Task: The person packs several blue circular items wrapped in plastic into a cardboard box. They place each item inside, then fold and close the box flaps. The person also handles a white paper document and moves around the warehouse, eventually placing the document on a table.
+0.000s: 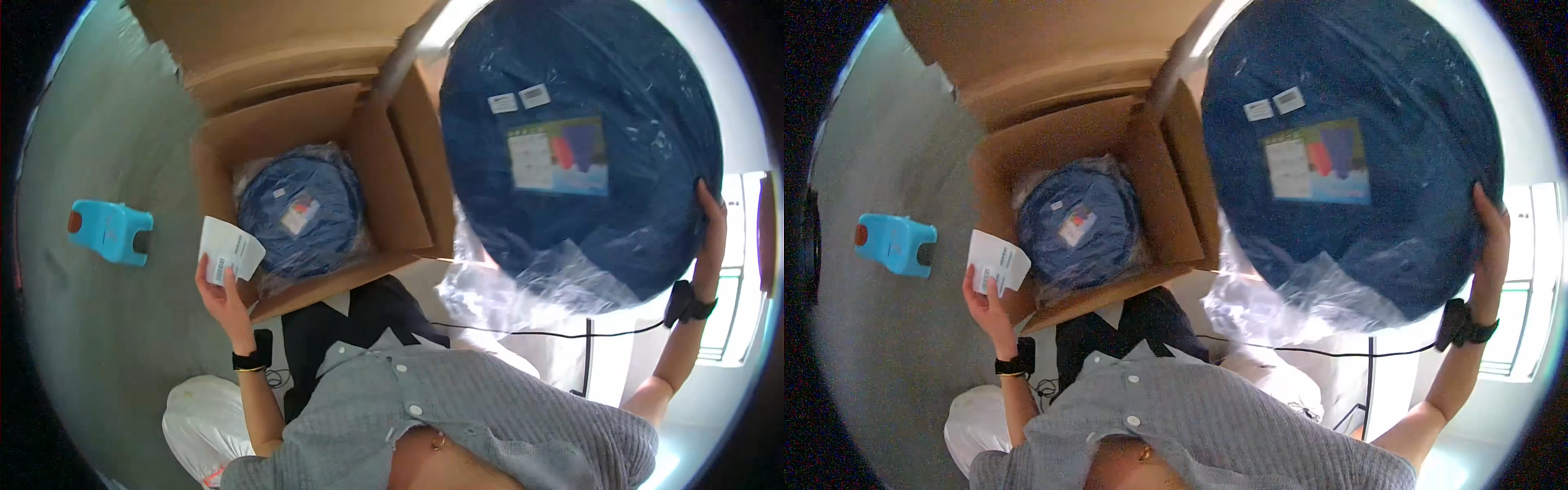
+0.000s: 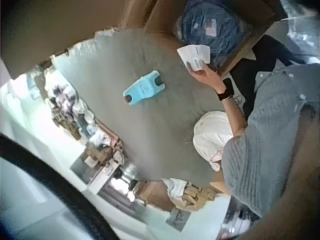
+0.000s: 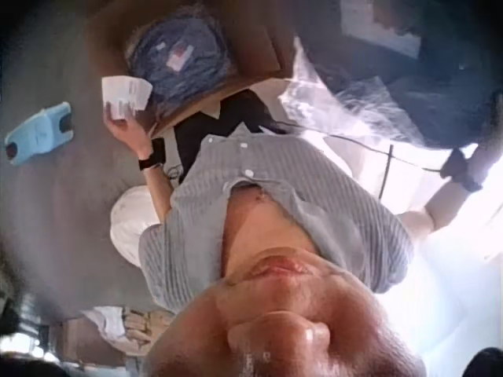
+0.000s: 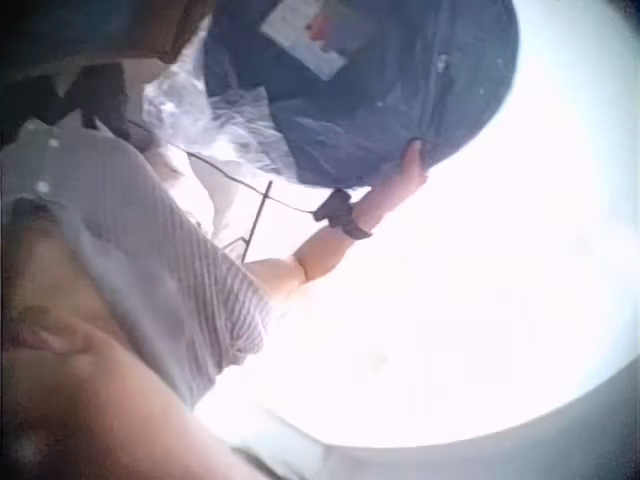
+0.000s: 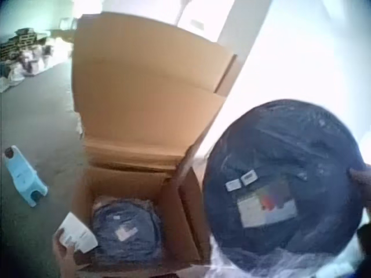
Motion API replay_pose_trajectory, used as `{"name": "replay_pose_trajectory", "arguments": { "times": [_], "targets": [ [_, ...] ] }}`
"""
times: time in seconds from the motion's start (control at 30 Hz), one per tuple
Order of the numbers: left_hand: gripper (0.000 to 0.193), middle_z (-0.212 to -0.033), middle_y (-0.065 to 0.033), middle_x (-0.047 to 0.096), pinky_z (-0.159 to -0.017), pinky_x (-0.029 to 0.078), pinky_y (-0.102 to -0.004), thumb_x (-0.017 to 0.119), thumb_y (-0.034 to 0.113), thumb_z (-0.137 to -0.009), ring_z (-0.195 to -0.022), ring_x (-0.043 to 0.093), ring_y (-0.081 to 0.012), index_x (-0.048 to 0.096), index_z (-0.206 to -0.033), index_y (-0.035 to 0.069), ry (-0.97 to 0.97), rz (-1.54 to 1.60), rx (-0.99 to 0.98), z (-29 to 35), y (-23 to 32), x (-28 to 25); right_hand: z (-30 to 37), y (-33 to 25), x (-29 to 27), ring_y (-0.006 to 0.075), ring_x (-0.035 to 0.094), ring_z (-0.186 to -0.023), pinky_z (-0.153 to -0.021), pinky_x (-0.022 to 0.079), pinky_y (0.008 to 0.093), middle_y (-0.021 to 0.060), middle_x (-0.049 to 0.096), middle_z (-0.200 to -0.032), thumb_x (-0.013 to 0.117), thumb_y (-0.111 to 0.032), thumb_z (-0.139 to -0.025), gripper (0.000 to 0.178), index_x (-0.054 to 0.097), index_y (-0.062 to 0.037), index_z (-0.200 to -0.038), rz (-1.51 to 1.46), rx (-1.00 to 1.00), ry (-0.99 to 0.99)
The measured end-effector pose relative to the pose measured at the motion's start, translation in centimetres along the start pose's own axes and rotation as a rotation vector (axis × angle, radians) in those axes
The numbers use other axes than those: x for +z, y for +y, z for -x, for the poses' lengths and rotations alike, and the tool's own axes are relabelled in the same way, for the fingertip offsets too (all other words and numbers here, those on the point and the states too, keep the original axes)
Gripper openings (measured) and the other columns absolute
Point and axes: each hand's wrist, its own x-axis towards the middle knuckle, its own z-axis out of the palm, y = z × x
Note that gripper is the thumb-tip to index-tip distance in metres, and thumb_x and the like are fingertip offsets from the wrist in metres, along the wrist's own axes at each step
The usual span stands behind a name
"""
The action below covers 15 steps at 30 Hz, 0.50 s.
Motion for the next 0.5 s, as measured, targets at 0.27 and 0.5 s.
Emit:
{"name": "replay_pose_trajectory", "arguments": {
  "times": [0.27, 0.5],
  "targets": [
    [0.043, -0.131, -0.0128, 0.043, -0.098, 0.038, -0.0322, 0.052, 0.002, -0.091, -0.117, 0.046, -0.0205, 0.039, -0.131, 0.001, 0.036, 0.013, 0.098, 1.2, 7.1, 5.6, -6.6, 2.1, -1.7, 0.0092, 0.052, -0.062, -0.055, 0.041, 0.0236, -0.0012, 0.056, -0.068, 0.068, -0.031, -0.083, 0.030, 0.062, -0.0014, -0.079, 0.234, -0.364, -0.086],
    [0.045, -0.130, -0.0134, 0.043, -0.098, 0.039, -0.0324, 0.055, -0.001, -0.088, -0.117, 0.046, -0.0217, 0.041, -0.130, 0.001, 0.062, -0.043, 0.078, 3.8, 12.2, 8.5, -17.4, 13.0, 12.9, 0.0080, 0.055, -0.070, -0.065, 0.046, 0.0243, -0.0004, 0.062, -0.081, 0.068, -0.011, -0.080, 0.018, 0.063, 0.0003, -0.093, -0.110, -0.274, -0.532]
  ]
}}
